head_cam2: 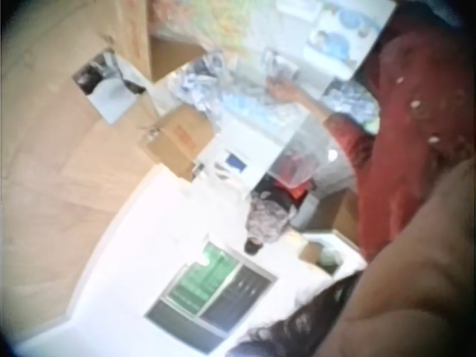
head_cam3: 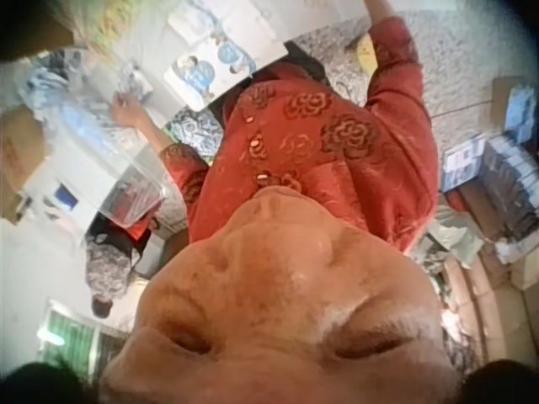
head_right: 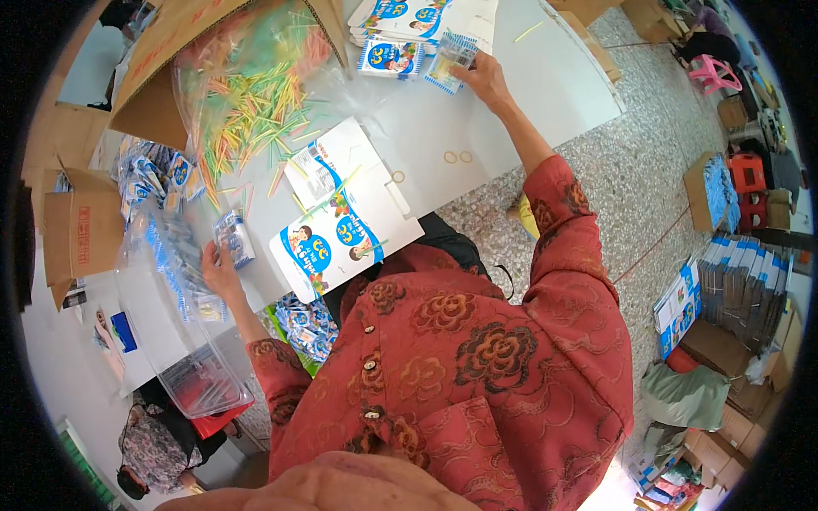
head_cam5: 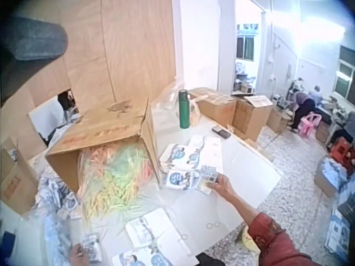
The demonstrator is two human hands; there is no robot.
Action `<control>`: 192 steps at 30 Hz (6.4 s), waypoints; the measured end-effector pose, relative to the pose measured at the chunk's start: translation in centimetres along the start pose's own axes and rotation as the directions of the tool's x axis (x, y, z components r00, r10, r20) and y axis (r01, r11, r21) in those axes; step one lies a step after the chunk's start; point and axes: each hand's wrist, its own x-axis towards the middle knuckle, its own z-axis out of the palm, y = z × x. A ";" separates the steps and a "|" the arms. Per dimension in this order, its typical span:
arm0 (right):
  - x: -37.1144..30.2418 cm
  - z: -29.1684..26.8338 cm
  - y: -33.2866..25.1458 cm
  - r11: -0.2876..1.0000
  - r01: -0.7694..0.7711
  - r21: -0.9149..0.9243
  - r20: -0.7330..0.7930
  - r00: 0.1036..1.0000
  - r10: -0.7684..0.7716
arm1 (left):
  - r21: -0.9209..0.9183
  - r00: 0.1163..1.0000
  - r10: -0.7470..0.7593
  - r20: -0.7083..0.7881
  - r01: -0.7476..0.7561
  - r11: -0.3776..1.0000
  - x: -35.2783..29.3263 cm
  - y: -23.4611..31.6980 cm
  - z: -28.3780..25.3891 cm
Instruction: Packing small items into plastic bags along with colorful shredded paper filler.
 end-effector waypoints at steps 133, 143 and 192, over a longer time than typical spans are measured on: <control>-13.7 18.8 -21.8 0.584 0.784 0.208 0.622 0.355 -0.698 | -0.678 0.971 0.059 0.231 0.117 0.725 -9.0 14.9 -0.4; -15.8 18.8 -22.4 0.427 0.878 0.216 0.524 0.265 -0.810 | -0.628 0.986 0.035 0.164 0.077 0.775 -9.2 13.2 -1.3; 1.4 28.3 -12.8 -0.041 0.979 -0.200 0.892 0.165 -0.420 | -0.751 0.927 -0.171 0.334 0.371 0.546 -7.6 11.0 -0.6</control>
